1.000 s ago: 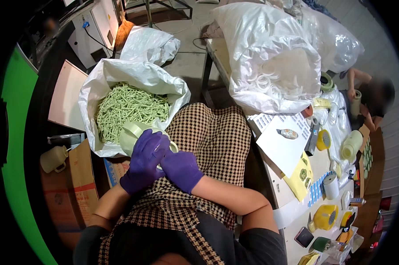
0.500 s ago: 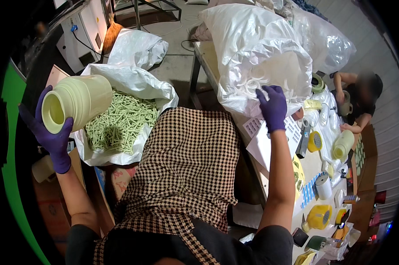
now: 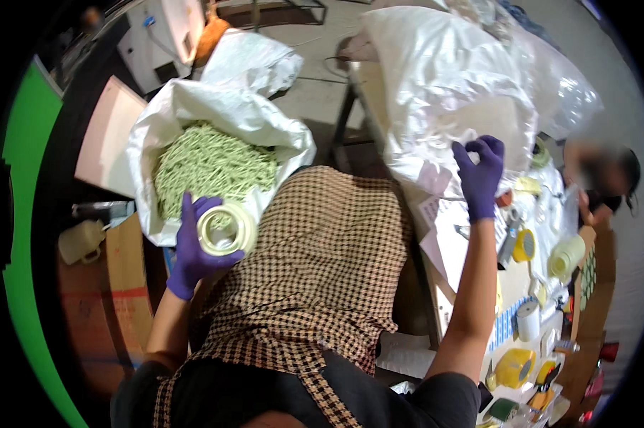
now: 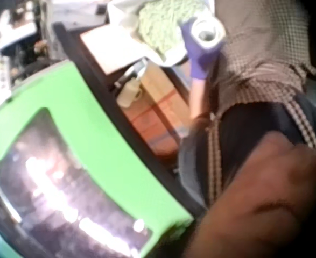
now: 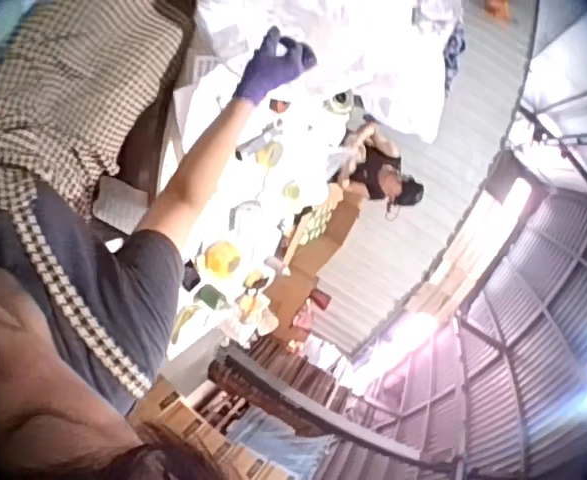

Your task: The person applies adhesive labels to the exterior of plastic jugs, inserts plastic rings or seals into the jug openings, and places the labeled jugs into a cardboard shipping box.

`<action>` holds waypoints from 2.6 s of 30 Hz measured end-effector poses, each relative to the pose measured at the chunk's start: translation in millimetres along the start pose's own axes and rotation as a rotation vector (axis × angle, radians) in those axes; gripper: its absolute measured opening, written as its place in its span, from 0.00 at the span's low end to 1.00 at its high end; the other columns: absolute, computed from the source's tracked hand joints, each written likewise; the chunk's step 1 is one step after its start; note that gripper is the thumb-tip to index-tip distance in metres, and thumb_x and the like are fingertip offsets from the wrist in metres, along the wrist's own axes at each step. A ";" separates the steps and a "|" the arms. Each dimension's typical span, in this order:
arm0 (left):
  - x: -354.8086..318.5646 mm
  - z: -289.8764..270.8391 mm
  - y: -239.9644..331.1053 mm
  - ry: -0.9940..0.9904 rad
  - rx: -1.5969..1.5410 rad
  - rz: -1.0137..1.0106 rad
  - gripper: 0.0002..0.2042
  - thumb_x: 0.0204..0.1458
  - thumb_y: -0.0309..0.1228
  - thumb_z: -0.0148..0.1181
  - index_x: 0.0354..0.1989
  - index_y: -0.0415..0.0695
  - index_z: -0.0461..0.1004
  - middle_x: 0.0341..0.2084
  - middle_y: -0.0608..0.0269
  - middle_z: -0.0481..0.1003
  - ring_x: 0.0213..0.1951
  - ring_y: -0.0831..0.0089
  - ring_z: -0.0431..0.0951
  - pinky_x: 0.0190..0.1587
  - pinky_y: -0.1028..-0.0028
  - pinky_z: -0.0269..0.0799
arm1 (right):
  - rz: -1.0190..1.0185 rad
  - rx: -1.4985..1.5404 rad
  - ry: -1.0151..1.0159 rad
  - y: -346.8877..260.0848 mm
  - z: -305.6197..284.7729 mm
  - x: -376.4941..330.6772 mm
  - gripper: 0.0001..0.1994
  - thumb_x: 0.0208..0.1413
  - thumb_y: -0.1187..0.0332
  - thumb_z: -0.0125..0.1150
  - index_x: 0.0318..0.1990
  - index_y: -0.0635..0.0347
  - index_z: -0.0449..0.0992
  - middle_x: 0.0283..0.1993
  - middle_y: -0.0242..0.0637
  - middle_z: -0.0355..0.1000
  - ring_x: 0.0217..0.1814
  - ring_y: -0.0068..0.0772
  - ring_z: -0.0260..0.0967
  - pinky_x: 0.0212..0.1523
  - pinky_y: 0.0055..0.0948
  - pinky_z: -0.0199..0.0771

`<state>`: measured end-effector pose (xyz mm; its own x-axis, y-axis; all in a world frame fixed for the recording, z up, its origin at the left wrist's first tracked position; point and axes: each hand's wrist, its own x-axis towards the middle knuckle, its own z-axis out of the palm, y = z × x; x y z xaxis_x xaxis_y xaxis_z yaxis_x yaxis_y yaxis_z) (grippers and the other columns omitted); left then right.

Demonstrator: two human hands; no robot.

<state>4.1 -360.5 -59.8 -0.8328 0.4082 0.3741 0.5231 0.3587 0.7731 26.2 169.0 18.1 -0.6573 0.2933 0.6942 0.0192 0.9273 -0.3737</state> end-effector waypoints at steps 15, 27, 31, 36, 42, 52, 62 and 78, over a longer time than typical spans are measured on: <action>34.1 5.4 38.0 -0.225 0.100 0.381 0.51 0.27 0.32 0.80 0.68 0.38 0.65 0.57 0.50 0.75 0.58 0.51 0.75 0.65 0.56 0.67 | -0.300 0.542 -0.653 -283.0 56.9 -132.1 0.08 0.44 0.77 0.64 0.34 0.56 0.80 0.35 0.38 0.79 0.30 0.43 0.78 0.31 0.35 0.78; 38.7 22.5 44.8 -0.236 0.137 0.509 0.45 0.30 0.36 0.78 0.65 0.43 0.70 0.56 0.54 0.77 0.56 0.54 0.77 0.63 0.54 0.69 | -0.242 0.421 -0.667 -269.0 63.4 -158.2 0.05 0.52 0.67 0.63 0.36 0.55 0.80 0.34 0.39 0.77 0.31 0.42 0.77 0.30 0.37 0.77; 42.9 33.0 53.8 -0.238 0.116 0.577 0.22 0.45 0.38 0.70 0.49 0.44 0.79 0.51 0.58 0.80 0.54 0.55 0.79 0.64 0.52 0.68 | -0.201 0.949 -0.737 -244.4 57.0 -178.1 0.13 0.49 0.76 0.59 0.44 0.63 0.77 0.46 0.52 0.75 0.45 0.57 0.74 0.44 0.44 0.76; 46.7 56.9 93.7 -0.400 0.290 0.735 0.17 0.50 0.30 0.67 0.49 0.42 0.77 0.46 0.52 0.78 0.52 0.53 0.79 0.63 0.50 0.68 | -0.113 0.992 -0.498 -229.7 28.8 -211.4 0.11 0.51 0.74 0.61 0.43 0.65 0.75 0.42 0.51 0.75 0.44 0.50 0.74 0.44 0.39 0.77; 21.5 77.8 114.4 -0.564 0.380 1.097 0.24 0.57 0.36 0.62 0.62 0.68 0.68 0.49 0.66 0.74 0.58 0.66 0.75 0.66 0.51 0.63 | 0.105 0.479 -0.162 -130.1 -108.7 -268.9 0.17 0.53 0.78 0.68 0.51 0.62 0.80 0.56 0.43 0.78 0.57 0.45 0.76 0.61 0.42 0.76; -1.0 109.1 91.5 -0.849 0.410 1.446 0.26 0.58 0.32 0.56 0.65 0.74 0.67 0.48 0.78 0.74 0.58 0.79 0.71 0.52 0.76 0.68 | 0.584 -0.871 0.025 73.0 -300.8 -389.4 0.22 0.46 0.64 0.76 0.51 0.55 0.81 0.50 0.45 0.74 0.55 0.48 0.71 0.57 0.42 0.70; -1.1 110.9 92.7 -0.805 0.454 1.472 0.24 0.59 0.32 0.57 0.62 0.74 0.70 0.52 0.77 0.75 0.59 0.76 0.71 0.53 0.75 0.71 | 0.898 -0.389 0.233 86.1 -297.7 -398.0 0.07 0.46 0.72 0.71 0.29 0.63 0.78 0.31 0.40 0.72 0.36 0.40 0.73 0.40 0.36 0.72; -32.0 135.3 41.7 -0.609 0.355 1.539 0.24 0.61 0.31 0.52 0.67 0.62 0.67 0.51 0.67 0.74 0.58 0.70 0.71 0.61 0.71 0.65 | 0.370 0.643 -0.386 -107.5 -70.9 -139.1 0.09 0.61 0.70 0.62 0.41 0.68 0.81 0.34 0.39 0.79 0.36 0.25 0.74 0.40 0.27 0.74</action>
<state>77.1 -245.0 -108.8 0.5915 0.7434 0.3124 0.8056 -0.5277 -0.2695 169.0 45.0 5.3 -0.9074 0.3437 0.2418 -0.0722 0.4391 -0.8955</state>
